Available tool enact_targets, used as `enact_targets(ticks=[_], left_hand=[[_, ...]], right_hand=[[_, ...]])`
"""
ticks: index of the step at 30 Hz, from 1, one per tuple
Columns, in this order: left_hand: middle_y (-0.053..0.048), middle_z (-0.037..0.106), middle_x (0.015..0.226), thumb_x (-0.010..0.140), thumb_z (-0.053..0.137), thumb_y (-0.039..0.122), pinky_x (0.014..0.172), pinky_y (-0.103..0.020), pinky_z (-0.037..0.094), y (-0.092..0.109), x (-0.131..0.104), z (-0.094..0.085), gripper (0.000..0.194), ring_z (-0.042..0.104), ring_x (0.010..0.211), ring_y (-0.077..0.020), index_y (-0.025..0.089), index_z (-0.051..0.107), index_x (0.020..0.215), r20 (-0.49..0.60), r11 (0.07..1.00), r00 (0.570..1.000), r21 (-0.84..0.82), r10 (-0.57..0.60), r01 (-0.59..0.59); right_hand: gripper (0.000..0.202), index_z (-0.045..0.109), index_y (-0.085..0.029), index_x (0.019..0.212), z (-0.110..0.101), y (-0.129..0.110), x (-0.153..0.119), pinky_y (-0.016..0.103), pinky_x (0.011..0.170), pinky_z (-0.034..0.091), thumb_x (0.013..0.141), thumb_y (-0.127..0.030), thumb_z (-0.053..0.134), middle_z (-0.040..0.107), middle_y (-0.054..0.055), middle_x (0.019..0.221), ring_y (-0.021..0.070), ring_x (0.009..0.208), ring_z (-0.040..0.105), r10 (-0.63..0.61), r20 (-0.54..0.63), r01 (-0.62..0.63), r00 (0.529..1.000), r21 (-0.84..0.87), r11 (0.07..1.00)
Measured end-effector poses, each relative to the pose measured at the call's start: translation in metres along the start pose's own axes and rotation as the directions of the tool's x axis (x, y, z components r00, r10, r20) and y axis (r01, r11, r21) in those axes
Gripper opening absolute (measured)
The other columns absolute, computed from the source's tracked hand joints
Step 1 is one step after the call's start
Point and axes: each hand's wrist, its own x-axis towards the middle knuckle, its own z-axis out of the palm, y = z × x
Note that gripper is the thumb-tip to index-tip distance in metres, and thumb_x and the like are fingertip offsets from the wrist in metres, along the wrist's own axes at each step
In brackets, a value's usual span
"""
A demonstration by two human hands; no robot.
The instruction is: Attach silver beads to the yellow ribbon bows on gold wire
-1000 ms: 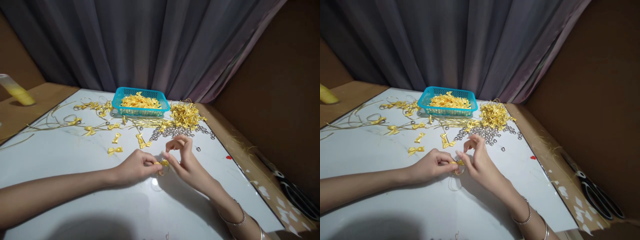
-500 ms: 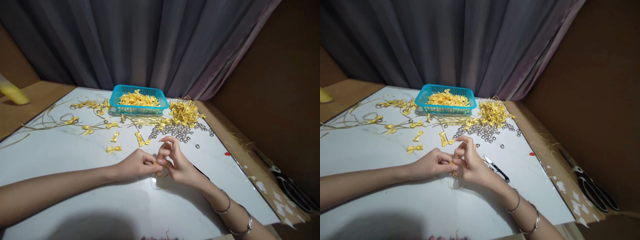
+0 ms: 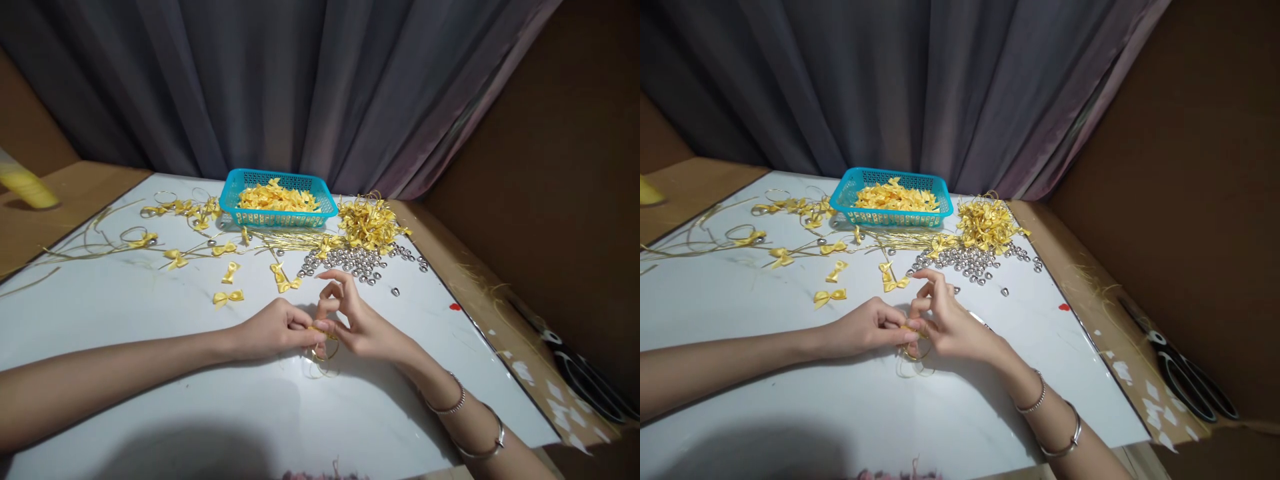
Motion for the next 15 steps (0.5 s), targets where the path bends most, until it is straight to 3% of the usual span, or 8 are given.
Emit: enact_targets(ticks=[9,15], left_hand=[[-0.008,0.072,0.077,0.079,0.06,0.036,0.059,-0.022,0.042,-0.001,-0.001,0.0,0.026,0.058,0.065,-0.0119,0.014,0.074,0.079,0.044,0.999,0.999,-0.038,0.008,-0.006],[-0.01,0.073,0.079,0.079,0.06,0.033,0.061,-0.023,0.043,-0.001,-0.001,0.0,0.025,0.061,0.068,-0.0137,0.012,0.073,0.078,-0.004,0.995,1.0,-0.094,0.012,-0.013]], right_hand=[[0.042,0.023,-0.02,0.116,-0.003,0.005,0.003,0.036,0.077,0.036,0.085,-0.017,0.05,0.053,-0.002,0.069,0.0171,0.077,0.047,0.045,-0.189,-0.027,0.981,0.095,0.995],[0.044,0.024,-0.023,0.11,-0.008,0.01,0.003,0.028,0.061,0.037,0.084,-0.033,0.057,0.05,-0.006,0.071,0.01,0.062,0.047,0.259,-0.025,-0.214,0.965,0.495,0.842]])
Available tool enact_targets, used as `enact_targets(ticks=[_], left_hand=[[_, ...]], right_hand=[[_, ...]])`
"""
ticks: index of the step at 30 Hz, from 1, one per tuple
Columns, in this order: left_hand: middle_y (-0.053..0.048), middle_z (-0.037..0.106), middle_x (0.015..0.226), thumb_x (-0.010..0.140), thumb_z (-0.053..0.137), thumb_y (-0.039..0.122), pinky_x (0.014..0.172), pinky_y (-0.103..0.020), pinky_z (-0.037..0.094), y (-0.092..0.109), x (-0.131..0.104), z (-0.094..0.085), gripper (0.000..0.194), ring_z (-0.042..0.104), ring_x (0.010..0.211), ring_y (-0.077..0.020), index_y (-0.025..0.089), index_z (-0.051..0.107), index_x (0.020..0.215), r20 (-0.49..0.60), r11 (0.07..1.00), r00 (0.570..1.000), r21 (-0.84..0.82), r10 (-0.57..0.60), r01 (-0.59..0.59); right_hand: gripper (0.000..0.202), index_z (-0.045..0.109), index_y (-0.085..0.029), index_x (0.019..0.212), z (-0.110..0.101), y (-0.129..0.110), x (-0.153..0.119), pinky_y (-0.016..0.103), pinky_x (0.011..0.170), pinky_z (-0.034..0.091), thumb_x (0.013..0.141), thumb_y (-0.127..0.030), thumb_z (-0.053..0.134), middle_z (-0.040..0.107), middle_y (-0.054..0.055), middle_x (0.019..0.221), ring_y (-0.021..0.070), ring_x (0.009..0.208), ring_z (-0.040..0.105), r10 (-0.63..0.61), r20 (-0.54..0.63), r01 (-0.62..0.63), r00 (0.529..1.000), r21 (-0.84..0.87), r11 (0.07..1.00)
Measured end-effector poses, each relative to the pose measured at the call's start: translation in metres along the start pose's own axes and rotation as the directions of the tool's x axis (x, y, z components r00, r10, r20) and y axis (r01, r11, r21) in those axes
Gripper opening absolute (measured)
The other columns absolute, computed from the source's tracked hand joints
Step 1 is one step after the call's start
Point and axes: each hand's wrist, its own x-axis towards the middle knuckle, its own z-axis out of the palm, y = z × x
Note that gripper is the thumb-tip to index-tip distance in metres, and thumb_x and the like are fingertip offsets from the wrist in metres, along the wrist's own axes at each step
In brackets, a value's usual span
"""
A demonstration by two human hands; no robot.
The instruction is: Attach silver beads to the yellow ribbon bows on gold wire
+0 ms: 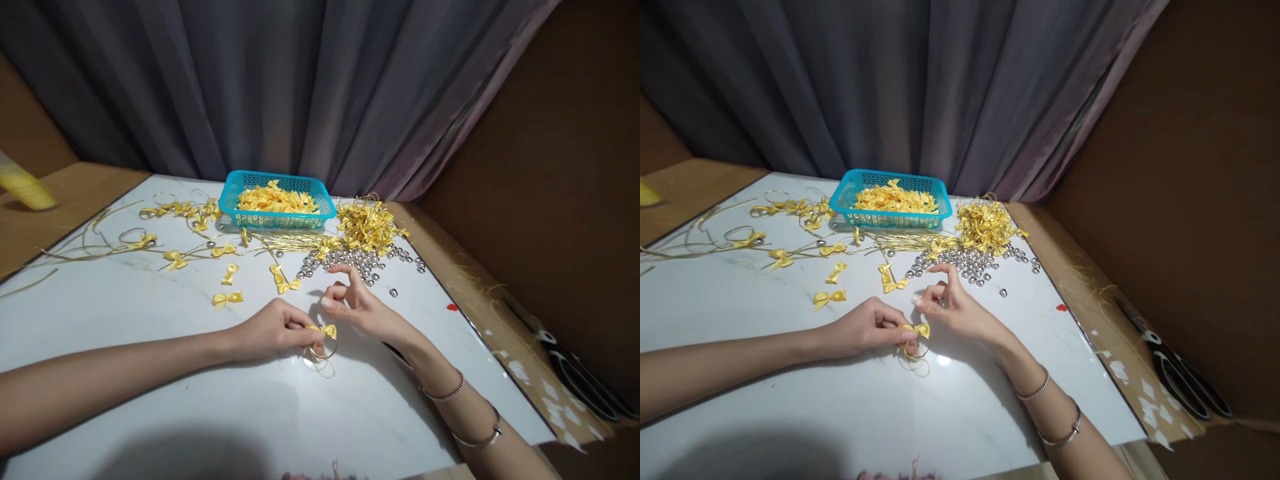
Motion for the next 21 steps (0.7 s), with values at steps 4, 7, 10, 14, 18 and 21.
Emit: enact_targets(ticks=[4,7,10,14,18,21], left_hand=[[-0.009,0.072,0.075,0.078,0.06,0.032,0.055,-0.02,0.04,-0.001,0.0,-0.001,0.024,0.058,0.062,-0.0111,0.012,0.074,0.079,0.0,1.0,1.0,0.014,-0.004,0.004],[-0.009,0.073,0.078,0.079,0.06,0.033,0.059,-0.021,0.043,-0.001,0.0,-0.001,0.025,0.059,0.065,-0.0119,0.012,0.074,0.08,0.013,1.0,1.0,0.001,0.016,-0.016],[-0.009,0.073,0.079,0.078,0.061,0.033,0.064,-0.023,0.046,0.0,-0.001,0.001,0.023,0.062,0.069,-0.0134,0.013,0.073,0.079,0.031,0.999,0.999,-0.026,0.03,-0.029],[-0.008,0.072,0.077,0.077,0.062,0.03,0.059,-0.022,0.045,0.001,-0.003,0.003,0.022,0.061,0.066,-0.0131,0.012,0.074,0.077,0.05,0.999,0.999,0.038,0.003,-0.005],[-0.009,0.071,0.075,0.077,0.062,0.031,0.058,-0.021,0.044,0.001,-0.005,0.003,0.024,0.061,0.067,-0.014,0.011,0.074,0.077,0.072,0.996,0.997,0.088,0.023,-0.03],[-0.009,0.07,0.075,0.077,0.06,0.028,0.059,-0.021,0.044,0.001,-0.006,0.003,0.022,0.062,0.068,-0.0138,0.011,0.074,0.076,0.099,0.993,0.994,0.104,0.045,-0.055]], right_hand=[[0.053,0.024,-0.023,0.111,0.007,0.003,0.001,0.026,0.059,0.037,0.078,-0.027,0.066,0.054,-0.006,0.068,0.0093,0.061,0.05,0.047,0.101,-0.06,0.994,0.131,0.99],[0.055,0.027,-0.023,0.11,0.011,0.004,0.002,0.025,0.057,0.037,0.074,-0.025,0.069,0.056,-0.007,0.065,0.009,0.059,0.05,0.033,0.076,-0.048,0.997,0.202,0.978],[0.055,0.031,-0.023,0.108,0.006,0.002,0.004,0.023,0.053,0.035,0.07,-0.026,0.072,0.055,-0.008,0.061,0.0082,0.054,0.048,0.018,-0.07,-0.003,0.997,0.206,0.979],[0.052,0.035,-0.023,0.103,-0.019,-0.004,0.005,0.022,0.051,0.035,0.067,-0.027,0.072,0.054,-0.009,0.059,0.0084,0.051,0.047,-0.076,-0.327,0.11,0.942,0.086,0.99],[0.048,0.037,-0.024,0.098,-0.057,-0.012,0.007,0.023,0.053,0.037,0.064,-0.027,0.072,0.051,-0.01,0.056,0.0093,0.05,0.046,-0.18,-0.53,0.158,0.829,-0.086,0.984],[0.049,0.039,-0.024,0.093,-0.086,-0.018,0.01,0.023,0.051,0.036,0.058,-0.024,0.073,0.05,-0.01,0.054,0.0097,0.048,0.046,-0.238,-0.623,0.178,0.745,-0.159,0.971]])
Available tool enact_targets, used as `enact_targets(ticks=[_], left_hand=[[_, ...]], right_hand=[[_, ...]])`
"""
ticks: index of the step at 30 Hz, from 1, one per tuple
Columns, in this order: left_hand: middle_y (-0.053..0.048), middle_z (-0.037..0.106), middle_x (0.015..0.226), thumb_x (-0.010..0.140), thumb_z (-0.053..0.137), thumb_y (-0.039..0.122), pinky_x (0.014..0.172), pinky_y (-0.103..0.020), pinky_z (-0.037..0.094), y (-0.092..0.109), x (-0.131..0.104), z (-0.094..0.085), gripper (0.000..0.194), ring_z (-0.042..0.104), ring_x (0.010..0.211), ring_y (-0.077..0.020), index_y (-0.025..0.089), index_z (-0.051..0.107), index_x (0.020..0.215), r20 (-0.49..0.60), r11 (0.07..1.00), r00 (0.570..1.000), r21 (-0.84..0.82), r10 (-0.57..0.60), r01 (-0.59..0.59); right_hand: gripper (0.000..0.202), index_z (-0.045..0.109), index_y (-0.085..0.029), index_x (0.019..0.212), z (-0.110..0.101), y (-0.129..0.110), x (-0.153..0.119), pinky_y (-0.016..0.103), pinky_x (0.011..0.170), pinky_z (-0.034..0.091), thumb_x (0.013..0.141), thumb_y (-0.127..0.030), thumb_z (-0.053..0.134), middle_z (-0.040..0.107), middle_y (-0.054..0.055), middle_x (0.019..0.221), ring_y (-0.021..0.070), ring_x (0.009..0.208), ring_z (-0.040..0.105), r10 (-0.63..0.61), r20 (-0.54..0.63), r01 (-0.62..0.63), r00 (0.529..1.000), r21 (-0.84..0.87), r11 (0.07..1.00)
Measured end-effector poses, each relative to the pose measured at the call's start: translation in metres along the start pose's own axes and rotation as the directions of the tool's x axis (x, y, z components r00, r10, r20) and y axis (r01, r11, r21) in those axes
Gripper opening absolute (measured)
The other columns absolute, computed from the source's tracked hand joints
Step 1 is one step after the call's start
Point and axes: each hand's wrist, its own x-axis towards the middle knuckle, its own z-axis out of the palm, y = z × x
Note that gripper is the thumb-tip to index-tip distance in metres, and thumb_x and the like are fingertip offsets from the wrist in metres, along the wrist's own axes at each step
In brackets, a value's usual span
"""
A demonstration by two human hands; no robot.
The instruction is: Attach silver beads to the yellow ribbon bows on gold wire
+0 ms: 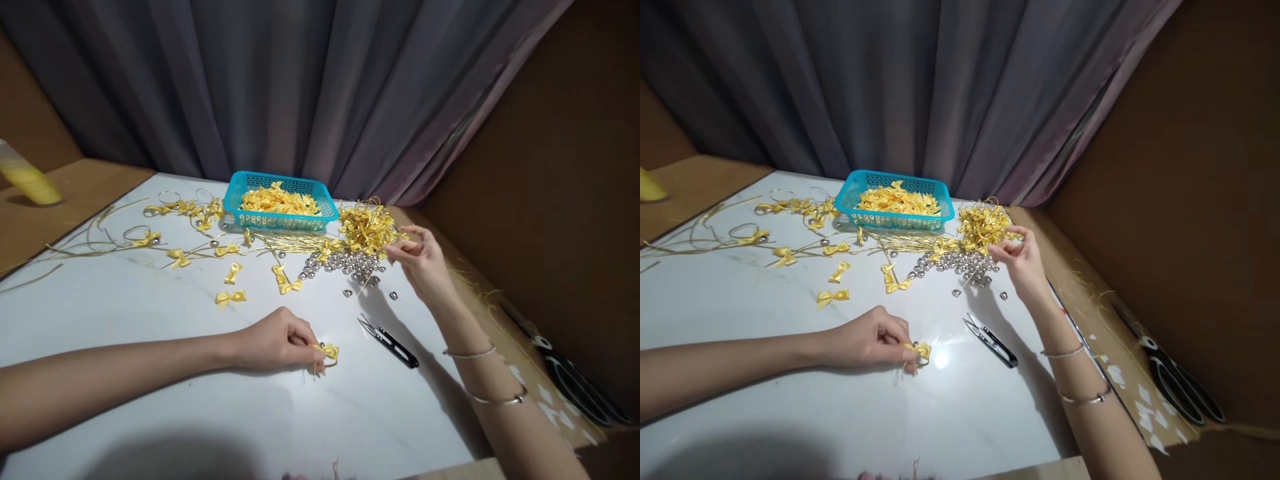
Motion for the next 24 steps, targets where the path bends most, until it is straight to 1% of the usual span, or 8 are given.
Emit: enact_targets(ticks=[4,9,15,17,19,21,22,24], left_hand=[[-0.008,0.07,0.075,0.078,0.06,0.025,0.052,-0.018,0.04,0.001,-0.002,0.001,0.02,0.058,0.06,-0.0101,0.012,0.075,0.078,0.019,0.996,1.0,0.085,-0.003,0.002],[-0.007,0.069,0.073,0.078,0.061,0.025,0.047,-0.017,0.035,0.0,-0.002,0.001,0.019,0.051,0.051,-0.0069,0.013,0.075,0.078,0.035,0.995,0.999,0.099,-0.009,0.005],[-0.008,0.072,0.076,0.077,0.061,0.027,0.056,-0.019,0.043,-0.001,0.0,-0.001,0.02,0.062,0.064,-0.0119,0.013,0.075,0.077,0.028,0.999,0.999,0.004,-0.034,0.034],[-0.009,0.073,0.077,0.077,0.062,0.029,0.062,-0.02,0.046,-0.003,0.001,-0.002,0.021,0.065,0.072,-0.0149,0.012,0.074,0.076,0.036,0.997,0.998,-0.05,-0.049,0.051],[-0.01,0.073,0.078,0.077,0.062,0.032,0.064,-0.022,0.047,-0.005,0.002,-0.002,0.023,0.066,0.074,-0.0164,0.012,0.073,0.076,0.046,0.993,0.997,-0.1,-0.059,0.064],[-0.01,0.073,0.079,0.077,0.063,0.033,0.065,-0.023,0.047,-0.006,0.003,-0.002,0.023,0.066,0.074,-0.0163,0.012,0.073,0.077,0.053,0.989,0.997,-0.135,-0.061,0.068],[-0.01,0.073,0.079,0.077,0.063,0.033,0.066,-0.023,0.048,-0.007,0.003,-0.002,0.023,0.066,0.074,-0.0161,0.013,0.073,0.077,0.056,0.988,0.997,-0.142,-0.058,0.066],[-0.01,0.073,0.079,0.077,0.063,0.033,0.066,-0.023,0.048,-0.007,0.003,-0.002,0.023,0.066,0.074,-0.0159,0.013,0.073,0.079,0.062,0.987,0.997,-0.145,-0.056,0.064]], right_hand=[[0.046,0.042,-0.023,0.086,-0.026,-0.004,0.026,0.025,0.053,0.038,0.053,-0.016,0.074,0.052,-0.009,0.053,0.0086,0.046,0.047,-0.08,-0.168,0.085,0.983,0.025,0.996],[0.038,0.045,-0.023,0.083,-0.052,-0.005,0.045,0.028,0.06,0.041,0.057,-0.017,0.072,0.053,-0.006,0.055,0.0091,0.051,0.052,-0.055,-0.184,0.054,0.981,-0.011,0.998],[0.042,0.047,-0.021,0.082,-0.052,0.014,0.036,0.03,0.053,0.042,0.054,-0.029,0.078,0.056,-0.003,0.058,0.0159,0.054,0.054,0.095,-0.025,-0.097,0.995,-0.365,0.926],[0.035,0.052,-0.019,0.081,-0.041,0.012,0.018,0.033,0.059,0.046,0.06,-0.033,0.076,0.062,0.005,0.071,0.0212,0.067,0.059,0.079,0.14,0.026,0.987,-0.628,0.778],[0.03,0.058,-0.019,0.091,-0.023,0.003,-0.008,0.037,0.077,0.047,0.067,-0.032,0.071,0.062,0.01,0.101,0.0243,0.094,0.058,0.064,0.283,0.136,0.957,-0.633,0.762],[0.044,0.05,-0.019,0.118,0.0,-0.01,-0.035,0.037,0.089,0.044,0.076,-0.025,0.063,0.052,0.011,0.126,0.0223,0.11,0.052,0.135,0.658,0.292,0.741,-0.496,0.818],[0.054,0.044,-0.019,0.125,0.011,-0.016,-0.047,0.036,0.09,0.044,0.075,-0.019,0.063,0.05,0.012,0.129,0.0215,0.112,0.051,0.163,0.767,0.321,0.62,-0.438,0.84],[0.06,0.04,-0.018,0.13,0.031,-0.025,-0.063,0.032,0.083,0.047,0.074,-0.009,0.06,0.057,0.011,0.121,0.0186,0.1,0.057,0.194,0.866,0.325,0.461,-0.368,0.871]])
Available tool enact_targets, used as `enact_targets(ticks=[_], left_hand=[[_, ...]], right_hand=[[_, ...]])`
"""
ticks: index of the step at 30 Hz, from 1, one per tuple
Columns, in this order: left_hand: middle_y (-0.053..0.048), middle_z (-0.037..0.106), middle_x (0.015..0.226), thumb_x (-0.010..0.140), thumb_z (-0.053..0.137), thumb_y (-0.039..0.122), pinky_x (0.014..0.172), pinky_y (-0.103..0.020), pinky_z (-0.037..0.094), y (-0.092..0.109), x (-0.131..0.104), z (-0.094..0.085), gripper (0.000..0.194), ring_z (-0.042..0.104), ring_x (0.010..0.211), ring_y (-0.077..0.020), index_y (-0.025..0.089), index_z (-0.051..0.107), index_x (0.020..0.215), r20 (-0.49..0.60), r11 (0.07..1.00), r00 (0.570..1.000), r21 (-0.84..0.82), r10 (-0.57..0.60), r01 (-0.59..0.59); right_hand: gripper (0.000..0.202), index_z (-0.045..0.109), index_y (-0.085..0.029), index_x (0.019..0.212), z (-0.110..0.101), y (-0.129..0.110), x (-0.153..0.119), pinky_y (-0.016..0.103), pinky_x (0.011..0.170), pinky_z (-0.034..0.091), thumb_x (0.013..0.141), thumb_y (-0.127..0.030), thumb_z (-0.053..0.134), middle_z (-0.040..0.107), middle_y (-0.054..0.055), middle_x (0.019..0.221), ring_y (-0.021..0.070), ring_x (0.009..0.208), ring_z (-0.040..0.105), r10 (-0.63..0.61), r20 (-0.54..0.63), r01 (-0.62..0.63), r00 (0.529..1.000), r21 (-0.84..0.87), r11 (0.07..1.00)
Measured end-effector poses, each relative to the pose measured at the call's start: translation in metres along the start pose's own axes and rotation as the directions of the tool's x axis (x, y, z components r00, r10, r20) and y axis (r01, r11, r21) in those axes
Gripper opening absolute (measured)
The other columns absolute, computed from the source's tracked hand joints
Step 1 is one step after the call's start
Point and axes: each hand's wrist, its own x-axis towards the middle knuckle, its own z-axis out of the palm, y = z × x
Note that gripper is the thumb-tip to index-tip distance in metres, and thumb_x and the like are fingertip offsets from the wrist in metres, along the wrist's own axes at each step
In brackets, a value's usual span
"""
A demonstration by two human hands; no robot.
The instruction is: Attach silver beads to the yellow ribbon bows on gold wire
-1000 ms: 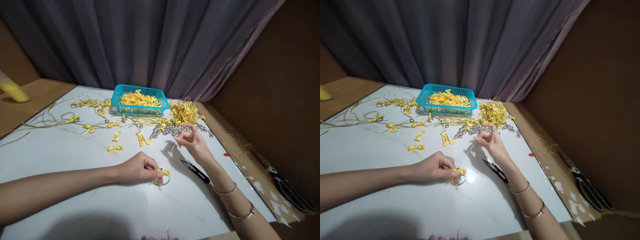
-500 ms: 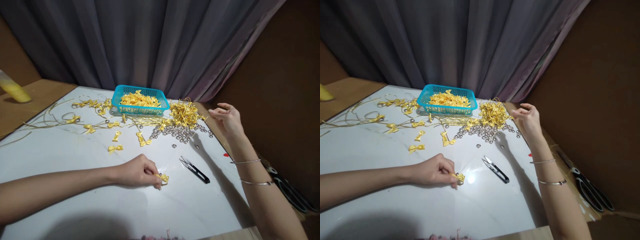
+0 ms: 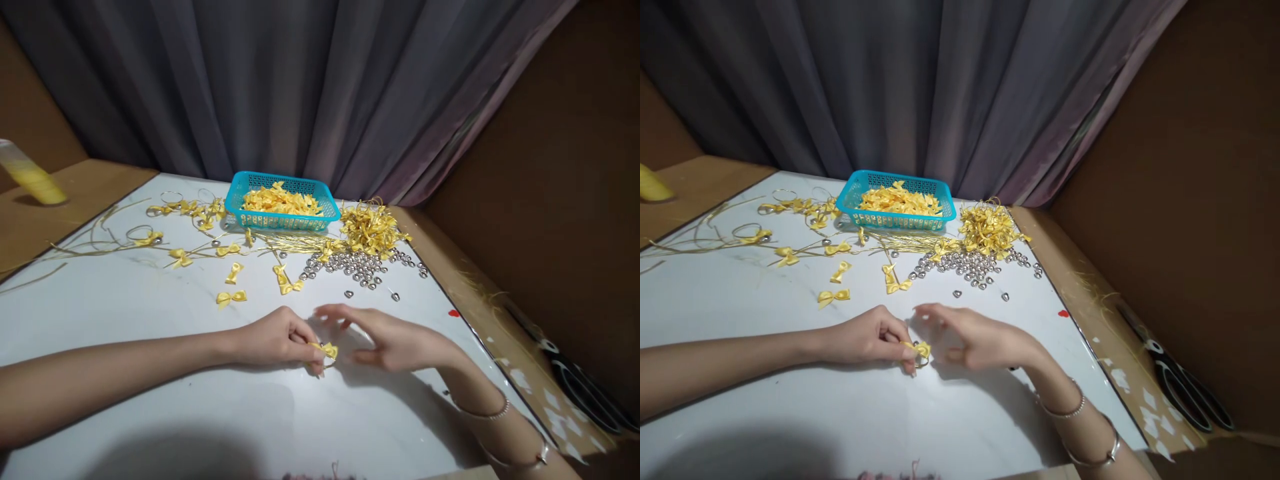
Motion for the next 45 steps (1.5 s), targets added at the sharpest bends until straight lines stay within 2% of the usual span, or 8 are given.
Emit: enact_targets(ticks=[3,7,13,18,26,33,37,45], left_hand=[[-0.01,0.073,0.079,0.077,0.063,0.034,0.064,-0.022,0.046,0.001,0.0,0.0,0.024,0.066,0.073,-0.0158,0.012,0.072,0.079,0.007,1.0,1.0,-0.007,-0.01,0.01],[-0.011,0.073,0.079,0.078,0.062,0.034,0.056,-0.02,0.041,0.001,0.0,-0.001,0.025,0.064,0.068,-0.0139,0.011,0.071,0.077,0.013,1.0,1.0,-0.008,-0.008,0.008],[-0.009,0.073,0.073,0.077,0.062,0.03,0.043,-0.019,0.028,0.003,0.001,0.0,0.023,0.049,0.047,-0.0068,0.01,0.068,0.069,-0.013,0.999,0.999,-0.028,-0.031,0.03],[-0.009,0.073,0.074,0.078,0.061,0.028,0.039,-0.02,0.02,0.003,0.001,0.001,0.02,0.032,0.04,-0.0038,0.01,0.068,0.07,-0.002,0.999,0.999,0.004,-0.046,0.046],[-0.009,0.073,0.075,0.079,0.062,0.028,0.055,-0.02,0.04,0.004,0.002,0.0,0.02,0.062,0.062,-0.0106,0.011,0.067,0.069,-0.023,0.997,1.0,-0.072,-0.021,0.019],[-0.009,0.073,0.084,0.082,0.06,0.03,0.07,-0.025,0.047,0.005,0.004,-0.001,0.02,0.066,0.076,-0.0135,0.012,0.067,0.076,0.007,0.998,1.0,-0.07,-0.005,0.005],[-0.01,0.073,0.085,0.083,0.059,0.031,0.069,-0.026,0.047,0.005,0.005,-0.001,0.022,0.066,0.076,-0.0141,0.011,0.068,0.079,0.011,0.998,1.0,-0.06,-0.007,0.007],[-0.011,0.072,0.092,0.084,0.058,0.031,0.077,-0.027,0.046,0.005,0.004,-0.001,0.023,0.065,0.086,-0.0162,0.011,0.069,0.085,0.014,0.999,1.0,-0.028,-0.026,0.026]], right_hand=[[0.048,0.051,-0.015,0.12,0.008,-0.011,0.01,0.024,0.062,0.045,0.076,0.002,0.046,0.069,0.005,0.09,0.0117,0.067,0.059,0.0,0.071,0.001,0.997,-0.016,1.0],[0.031,0.064,-0.013,0.086,0.006,-0.004,0.013,0.021,0.055,0.037,0.077,0.001,0.039,0.062,0.001,0.066,0.0092,0.055,0.05,-0.043,-0.01,0.041,0.999,-0.144,0.989],[0.03,0.051,-0.017,0.07,0.02,0.002,0.012,0.023,0.048,0.026,0.055,0.002,0.034,0.042,-0.002,0.059,0.01,0.051,0.034,-0.123,-0.12,0.069,0.985,-0.382,0.921],[0.021,0.035,-0.02,0.061,0.027,0.003,0.014,0.026,0.045,0.018,0.055,0.0,0.036,0.031,-0.003,0.056,0.0098,0.047,0.021,-0.138,-0.177,0.041,0.974,-0.467,0.883],[0.019,0.033,-0.02,0.062,0.033,0.007,0.019,0.026,0.046,0.017,0.061,-0.003,0.041,0.032,-0.003,0.057,0.01,0.049,0.021,-0.135,-0.255,-0.007,0.957,-0.49,0.872],[0.015,0.052,-0.016,0.07,0.022,0.01,0.018,0.022,0.05,0.029,0.082,-0.013,0.042,0.051,0.0,0.061,0.0096,0.053,0.041,-0.033,-0.335,0.012,0.942,-0.066,0.998],[0.025,0.056,-0.015,0.069,0.014,0.008,0.016,0.025,0.059,0.036,0.087,-0.029,0.048,0.056,0.003,0.07,0.0121,0.063,0.048,0.043,-0.283,0.036,0.958,0.267,0.963],[0.026,0.053,-0.015,0.065,0.022,0.01,0.024,0.034,0.073,0.043,0.086,-0.03,0.053,0.066,0.008,0.076,0.0176,0.074,0.059,0.108,-0.183,0.126,0.977,0.906,0.404]])
